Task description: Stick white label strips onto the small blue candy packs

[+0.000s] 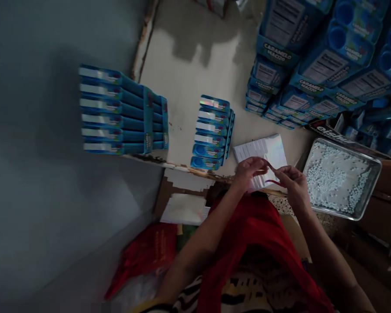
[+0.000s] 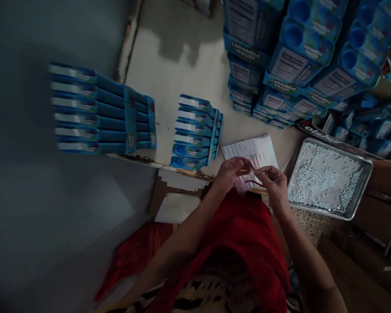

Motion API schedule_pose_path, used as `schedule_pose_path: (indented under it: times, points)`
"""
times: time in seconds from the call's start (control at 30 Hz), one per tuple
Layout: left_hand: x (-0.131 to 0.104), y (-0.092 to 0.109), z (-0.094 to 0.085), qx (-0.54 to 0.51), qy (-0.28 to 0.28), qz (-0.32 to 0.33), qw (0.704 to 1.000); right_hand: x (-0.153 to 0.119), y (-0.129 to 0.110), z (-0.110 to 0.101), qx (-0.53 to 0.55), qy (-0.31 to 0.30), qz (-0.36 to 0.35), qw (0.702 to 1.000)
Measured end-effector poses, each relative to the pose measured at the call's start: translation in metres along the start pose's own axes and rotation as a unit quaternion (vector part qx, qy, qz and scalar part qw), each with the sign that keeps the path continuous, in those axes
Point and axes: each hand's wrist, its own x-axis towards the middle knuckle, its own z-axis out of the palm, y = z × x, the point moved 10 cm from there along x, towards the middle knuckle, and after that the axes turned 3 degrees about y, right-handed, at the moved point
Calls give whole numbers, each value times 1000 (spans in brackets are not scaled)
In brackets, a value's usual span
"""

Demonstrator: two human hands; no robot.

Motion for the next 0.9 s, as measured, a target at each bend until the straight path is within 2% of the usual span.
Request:
schedule_pose_path:
  times: [0.1, 0.2, 0.33, 0.4, 0.47, 0.53, 0.6, 0.8, 0.9]
  points:
    - [-29, 31, -11, 14, 59, 42, 997, -12, 1, 8, 0, 14, 28, 999]
    - [-62, 71, -38, 102, 126, 118, 980, -26, 5, 32, -21, 40, 30, 999]
    - [-103, 138, -96, 246, 245, 239, 907, -32, 1, 103, -60, 34, -43, 997]
    - [-108, 164, -122, 297, 276, 264, 875, -28, -6, 141, -104, 30, -99, 989]
    - [-98, 180, -144, 326, 283, 259, 864, -22, -11, 168, -156, 35, -138, 977]
    - [-83, 187, -160, 330, 276, 240, 870, -18, -17, 185, -206, 46, -171, 962]
    - [-69, 187, -169, 319, 263, 223, 883, -18, -23, 192, -245, 59, -197, 947]
    - [-52, 182, -176, 279, 230, 220, 906, -18, -27, 196, -301, 83, -233, 921]
    - [-42, 172, -179, 239, 206, 209, 926, -12, -25, 196, -324, 91, -234, 912]
